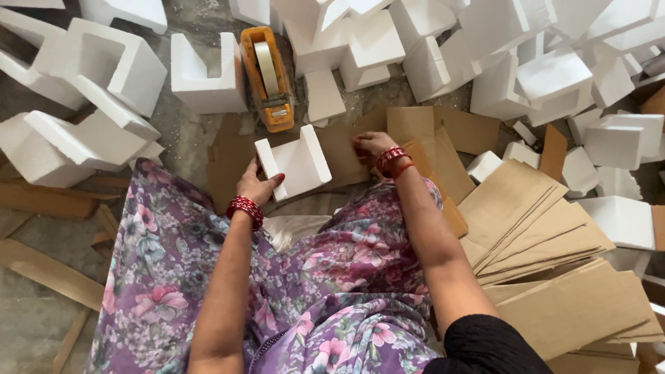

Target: The person assembles small protective packaging units by placing white foam pieces onto flat cardboard sheets and securing them with a handheld tape dispenser. The person repeats this process for multiple units.

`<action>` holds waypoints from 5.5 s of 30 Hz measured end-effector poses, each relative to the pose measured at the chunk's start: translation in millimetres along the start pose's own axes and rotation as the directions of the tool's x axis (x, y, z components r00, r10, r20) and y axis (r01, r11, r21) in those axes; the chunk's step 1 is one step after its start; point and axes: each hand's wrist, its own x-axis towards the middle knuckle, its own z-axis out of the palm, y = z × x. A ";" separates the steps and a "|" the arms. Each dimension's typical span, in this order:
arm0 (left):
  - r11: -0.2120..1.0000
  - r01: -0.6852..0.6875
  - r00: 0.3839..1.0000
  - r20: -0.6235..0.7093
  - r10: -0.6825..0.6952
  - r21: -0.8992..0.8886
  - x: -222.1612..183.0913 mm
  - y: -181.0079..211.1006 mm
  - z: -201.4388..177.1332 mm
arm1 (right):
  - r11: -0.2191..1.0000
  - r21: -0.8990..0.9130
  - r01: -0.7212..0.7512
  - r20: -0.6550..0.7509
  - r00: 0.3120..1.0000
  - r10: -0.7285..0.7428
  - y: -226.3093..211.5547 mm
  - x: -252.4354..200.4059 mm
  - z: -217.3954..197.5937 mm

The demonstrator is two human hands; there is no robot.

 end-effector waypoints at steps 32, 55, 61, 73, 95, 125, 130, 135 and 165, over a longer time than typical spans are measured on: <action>0.565 -0.377 0.926 0.293 0.237 0.734 -25.3 48.5 -29.6 | 0.293 -0.655 0.697 0.352 0.624 -0.697 -66.6 -30.0 179.8; 0.537 -0.477 0.878 0.343 0.335 0.696 -13.6 51.2 -34.2 | 0.443 -0.893 0.078 -0.147 0.880 -0.451 58.0 -140.2 -139.5; 0.438 -0.411 0.911 0.339 0.235 0.800 -15.9 47.4 -31.0 | 0.217 -0.970 -0.106 -0.182 0.913 -0.366 149.0 -128.9 -124.7; 0.447 -0.386 0.921 0.313 0.230 0.807 19.7 41.0 -26.5 | 0.149 -0.988 -0.051 -0.124 0.835 -0.536 192.5 -118.4 -132.5; 0.483 -0.391 0.918 0.296 0.263 0.783 12.6 25.2 -25.4 | -0.012 -0.991 -0.137 -0.091 0.718 -0.690 154.4 -142.1 -113.9; 0.601 -0.383 0.922 0.335 0.196 0.702 7.0 40.2 -37.9 | 0.587 -0.067 0.807 0.056 0.590 -0.805 -99.4 -96.3 135.6; 0.579 -0.406 0.911 0.363 0.196 0.707 20.4 28.1 -37.9 | 0.566 -0.699 0.437 -0.159 0.678 -0.718 -67.2 -68.6 195.6; 0.650 -0.494 0.868 0.361 0.340 0.578 28.2 9.1 -36.5 | 0.782 -0.489 0.386 -0.207 0.820 -0.534 -53.6 -55.3 152.3; 0.863 -0.482 0.794 -0.338 0.504 0.154 72.7 -7.5 -0.1 | 0.811 -0.338 0.477 0.260 0.876 -0.407 22.7 46.4 125.4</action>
